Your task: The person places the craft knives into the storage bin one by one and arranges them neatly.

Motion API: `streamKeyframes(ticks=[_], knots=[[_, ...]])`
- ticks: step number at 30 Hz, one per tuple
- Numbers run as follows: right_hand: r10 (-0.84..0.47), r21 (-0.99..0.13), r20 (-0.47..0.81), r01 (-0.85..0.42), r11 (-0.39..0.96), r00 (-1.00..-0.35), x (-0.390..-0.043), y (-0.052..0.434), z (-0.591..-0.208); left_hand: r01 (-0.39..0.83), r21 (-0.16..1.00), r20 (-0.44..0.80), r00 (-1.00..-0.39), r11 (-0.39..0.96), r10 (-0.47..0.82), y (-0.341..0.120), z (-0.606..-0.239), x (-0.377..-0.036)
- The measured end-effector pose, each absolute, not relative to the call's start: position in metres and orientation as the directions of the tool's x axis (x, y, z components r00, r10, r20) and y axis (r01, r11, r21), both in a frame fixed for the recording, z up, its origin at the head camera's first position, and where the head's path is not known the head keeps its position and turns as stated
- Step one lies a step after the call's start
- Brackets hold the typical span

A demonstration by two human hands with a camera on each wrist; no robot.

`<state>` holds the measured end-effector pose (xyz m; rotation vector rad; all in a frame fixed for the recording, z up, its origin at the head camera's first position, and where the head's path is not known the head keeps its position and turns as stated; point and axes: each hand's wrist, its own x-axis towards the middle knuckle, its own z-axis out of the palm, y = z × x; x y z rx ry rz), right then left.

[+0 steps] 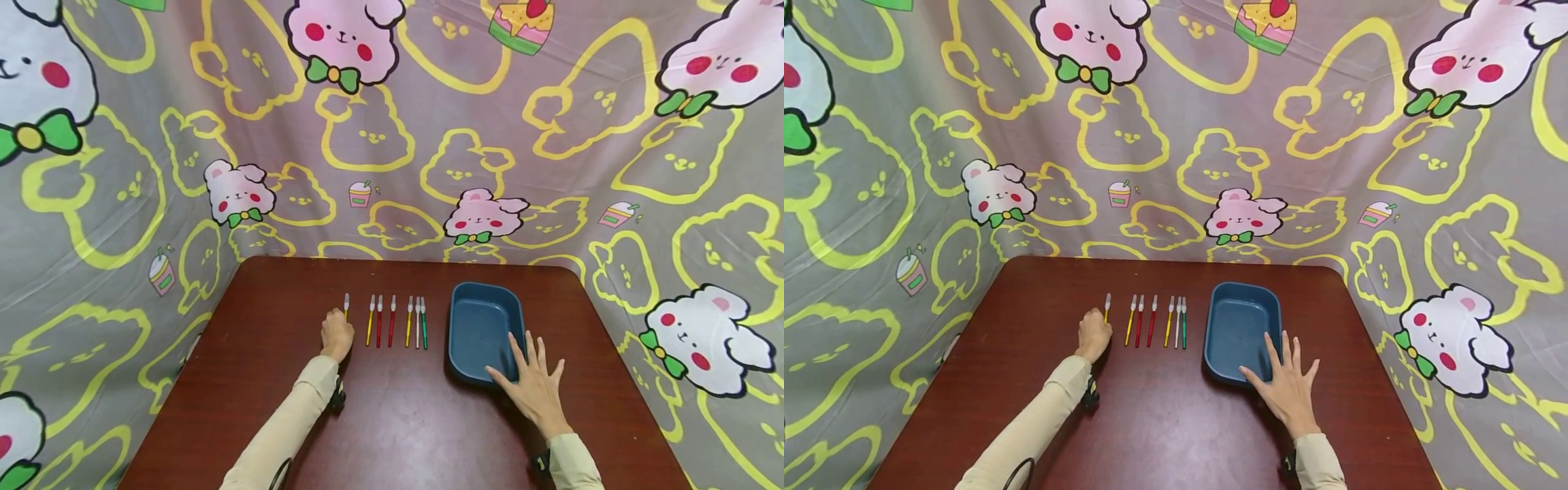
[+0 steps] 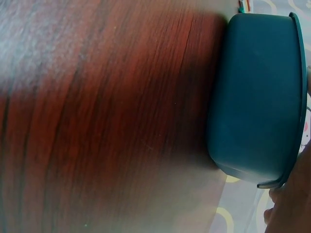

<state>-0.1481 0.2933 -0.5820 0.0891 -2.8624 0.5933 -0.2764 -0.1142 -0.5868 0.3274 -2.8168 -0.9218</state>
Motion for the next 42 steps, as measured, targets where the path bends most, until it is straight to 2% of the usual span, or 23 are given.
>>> streamKeyframes(ticks=[9,21,42], knots=[[-0.01,-0.401,0.215,-0.098,0.911,-0.977,-0.145,0.293,-0.584,-0.101,0.65,0.127,-0.963,0.753,-0.239,-0.119,-0.588,-0.273],[-0.016,-0.403,0.212,-0.102,0.909,-0.977,-0.147,0.293,-0.583,-0.079,0.74,0.185,-0.931,0.667,-0.316,-0.117,-0.59,-0.264],[-0.017,-0.403,0.218,-0.106,0.909,-0.976,-0.147,0.293,-0.581,-0.135,0.83,0.059,-0.944,0.542,-0.325,-0.099,-0.562,-0.263]])
